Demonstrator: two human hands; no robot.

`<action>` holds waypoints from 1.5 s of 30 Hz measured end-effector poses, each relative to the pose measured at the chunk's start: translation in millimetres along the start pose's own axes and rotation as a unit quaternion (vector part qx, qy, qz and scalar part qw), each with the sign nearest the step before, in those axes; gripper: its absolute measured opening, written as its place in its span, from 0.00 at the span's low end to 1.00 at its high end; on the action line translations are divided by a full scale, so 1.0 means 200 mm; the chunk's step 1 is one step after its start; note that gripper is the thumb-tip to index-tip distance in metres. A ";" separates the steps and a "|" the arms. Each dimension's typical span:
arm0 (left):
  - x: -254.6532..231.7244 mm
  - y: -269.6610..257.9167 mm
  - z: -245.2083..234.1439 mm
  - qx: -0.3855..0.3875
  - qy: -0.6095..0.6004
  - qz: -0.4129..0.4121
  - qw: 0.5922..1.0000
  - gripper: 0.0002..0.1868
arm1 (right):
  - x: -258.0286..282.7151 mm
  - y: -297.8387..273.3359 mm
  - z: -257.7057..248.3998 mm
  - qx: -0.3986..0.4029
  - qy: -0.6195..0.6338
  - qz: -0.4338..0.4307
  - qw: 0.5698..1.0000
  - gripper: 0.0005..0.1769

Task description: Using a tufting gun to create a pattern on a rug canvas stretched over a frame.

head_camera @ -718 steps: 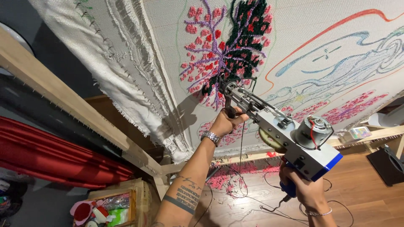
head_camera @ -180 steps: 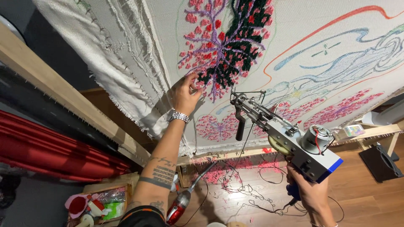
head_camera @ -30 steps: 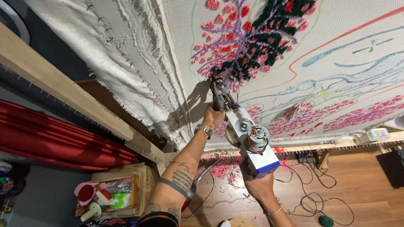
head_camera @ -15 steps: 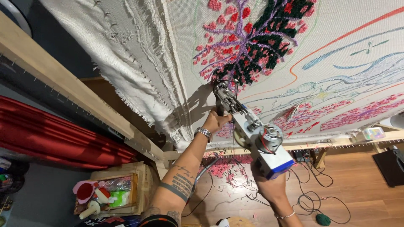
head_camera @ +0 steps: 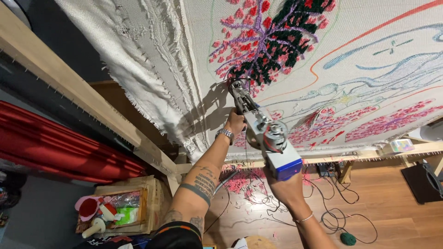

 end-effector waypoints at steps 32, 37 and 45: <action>-0.61 -0.64 0.18 0.053 0.012 0.018 0.998 0.18 | -0.49 -0.23 -0.38 0.011 0.157 0.205 0.966 0.08; -0.73 -0.69 0.20 0.072 0.075 0.058 0.993 0.23 | -0.49 -0.27 -0.39 0.015 0.195 0.208 0.958 0.08; -0.48 -0.64 0.22 0.120 0.010 0.121 0.985 0.15 | -0.48 -0.29 -0.32 0.017 0.181 0.207 0.961 0.06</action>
Point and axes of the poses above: each hand's wrist, its own y-axis towards the middle knuckle, its own z-axis out of the palm, x = y × z, the point moved 8 cm from there along y, towards the middle knuckle, and after that the axes turned 4 degrees about z, right-handed, at the moved point
